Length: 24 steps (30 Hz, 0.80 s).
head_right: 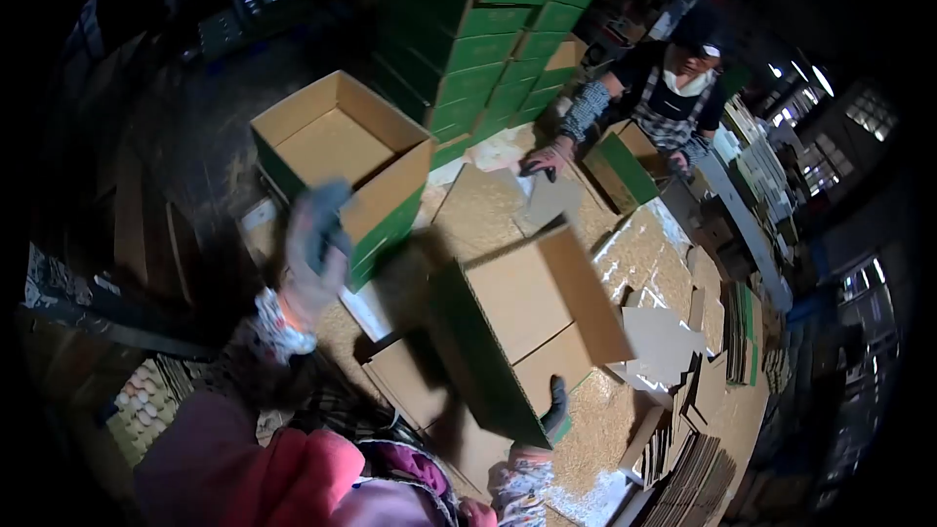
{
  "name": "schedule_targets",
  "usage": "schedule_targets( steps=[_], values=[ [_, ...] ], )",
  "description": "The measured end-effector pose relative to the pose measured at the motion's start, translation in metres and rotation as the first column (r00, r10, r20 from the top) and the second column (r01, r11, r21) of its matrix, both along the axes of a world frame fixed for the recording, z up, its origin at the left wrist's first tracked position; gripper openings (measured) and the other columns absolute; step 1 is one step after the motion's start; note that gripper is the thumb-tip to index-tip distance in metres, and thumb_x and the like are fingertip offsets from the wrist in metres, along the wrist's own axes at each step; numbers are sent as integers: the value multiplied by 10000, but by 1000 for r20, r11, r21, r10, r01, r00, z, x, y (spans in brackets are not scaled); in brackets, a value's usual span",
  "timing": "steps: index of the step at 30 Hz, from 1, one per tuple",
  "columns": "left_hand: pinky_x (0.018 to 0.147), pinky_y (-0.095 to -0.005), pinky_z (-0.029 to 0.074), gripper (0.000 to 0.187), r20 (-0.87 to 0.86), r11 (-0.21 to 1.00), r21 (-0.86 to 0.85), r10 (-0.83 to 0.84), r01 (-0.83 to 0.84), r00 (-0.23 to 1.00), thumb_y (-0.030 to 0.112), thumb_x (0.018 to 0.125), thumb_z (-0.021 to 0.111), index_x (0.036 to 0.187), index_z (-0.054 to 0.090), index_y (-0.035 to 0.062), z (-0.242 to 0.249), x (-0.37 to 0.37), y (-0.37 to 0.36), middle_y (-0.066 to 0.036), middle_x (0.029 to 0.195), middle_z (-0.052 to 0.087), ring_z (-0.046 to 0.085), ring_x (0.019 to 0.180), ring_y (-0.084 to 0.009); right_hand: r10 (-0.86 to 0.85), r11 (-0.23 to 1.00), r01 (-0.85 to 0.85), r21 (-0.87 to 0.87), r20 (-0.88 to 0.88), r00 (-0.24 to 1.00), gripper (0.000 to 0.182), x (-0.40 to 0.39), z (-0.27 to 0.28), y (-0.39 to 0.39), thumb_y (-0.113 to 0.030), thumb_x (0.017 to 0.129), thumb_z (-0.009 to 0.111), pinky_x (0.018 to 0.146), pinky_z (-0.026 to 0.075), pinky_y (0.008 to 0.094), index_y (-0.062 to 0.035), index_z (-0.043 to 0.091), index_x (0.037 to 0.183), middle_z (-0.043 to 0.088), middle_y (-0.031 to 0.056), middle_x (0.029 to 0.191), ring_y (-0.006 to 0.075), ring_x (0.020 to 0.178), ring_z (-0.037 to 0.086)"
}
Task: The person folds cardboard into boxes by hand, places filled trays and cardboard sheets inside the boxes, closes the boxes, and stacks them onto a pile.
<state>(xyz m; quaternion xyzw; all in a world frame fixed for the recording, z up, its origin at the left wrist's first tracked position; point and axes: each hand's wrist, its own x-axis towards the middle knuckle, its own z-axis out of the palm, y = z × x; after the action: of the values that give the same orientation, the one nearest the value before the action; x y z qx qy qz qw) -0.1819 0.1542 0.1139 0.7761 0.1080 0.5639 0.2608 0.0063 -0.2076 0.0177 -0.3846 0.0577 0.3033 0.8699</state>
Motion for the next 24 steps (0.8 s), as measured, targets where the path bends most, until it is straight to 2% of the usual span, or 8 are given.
schedule_targets(
  steps=[3,8,13,15,16,20,21,24],
  values=[
    [1047,-368,304,479,167,718,-468,644,-515,746,252,945,473,1327,382,-22,-25,-32,142,-189,1320,452,433,1205,-307,-56,931,230,-282,514,856,462,-17,76,90,-323,932,507,1054,343,367,6,495,1257,556,136,1215,235,1193,470],
    [1075,-277,282,533,796,558,-535,82,634,600,372,1005,351,1397,356,10,-246,-20,306,-86,1372,433,381,1257,-181,172,960,-49,-274,446,878,493,-56,142,269,-335,949,500,1088,298,357,-2,467,1312,502,124,1319,216,1252,429],
    [953,-366,395,418,53,638,-574,654,-514,754,297,976,453,1229,512,-31,-143,-21,228,-218,1203,551,515,1111,-313,460,888,63,-456,882,-101,571,-17,59,367,-348,868,612,1042,314,474,-143,422,1367,464,81,1365,276,1228,441],
    [955,-365,394,443,-11,611,-552,676,-568,737,299,968,478,1248,472,-43,-151,-31,209,-205,1215,543,515,1108,-303,479,865,-227,-448,598,643,609,-23,65,338,-348,895,593,978,403,462,-113,353,1403,480,103,1316,276,1139,487],
    [958,-360,392,455,-34,563,-658,641,-499,767,294,963,494,1259,449,-49,-177,-39,199,-192,1216,541,516,1102,-290,392,904,-411,-113,-163,906,608,-32,80,306,-323,908,587,970,418,449,-95,334,1412,478,113,1308,265,1128,491],
    [946,-312,399,301,68,265,-957,-178,115,982,191,947,523,1160,542,-20,-261,-67,57,-91,1119,574,502,1011,-161,457,340,500,-796,605,652,812,-34,-68,57,-387,791,716,1010,364,398,105,354,1326,456,260,1283,345,1188,454],
    [971,-333,397,441,-597,640,-734,-445,-229,667,231,876,631,1212,509,-26,-224,-65,10,-158,1170,570,518,1110,-221,571,-46,681,-730,541,618,841,-45,-91,-16,-387,766,736,1024,343,401,121,353,1317,457,286,1279,372,1194,446],
    [1036,-424,343,967,-753,814,-574,-481,-89,450,424,750,741,1403,208,-50,-215,-12,-70,-330,1397,275,356,1292,-386,100,-389,197,-900,172,980,829,-88,-112,-131,-406,741,754,999,363,386,107,396,1285,505,269,1219,342,1152,482]
  ],
)
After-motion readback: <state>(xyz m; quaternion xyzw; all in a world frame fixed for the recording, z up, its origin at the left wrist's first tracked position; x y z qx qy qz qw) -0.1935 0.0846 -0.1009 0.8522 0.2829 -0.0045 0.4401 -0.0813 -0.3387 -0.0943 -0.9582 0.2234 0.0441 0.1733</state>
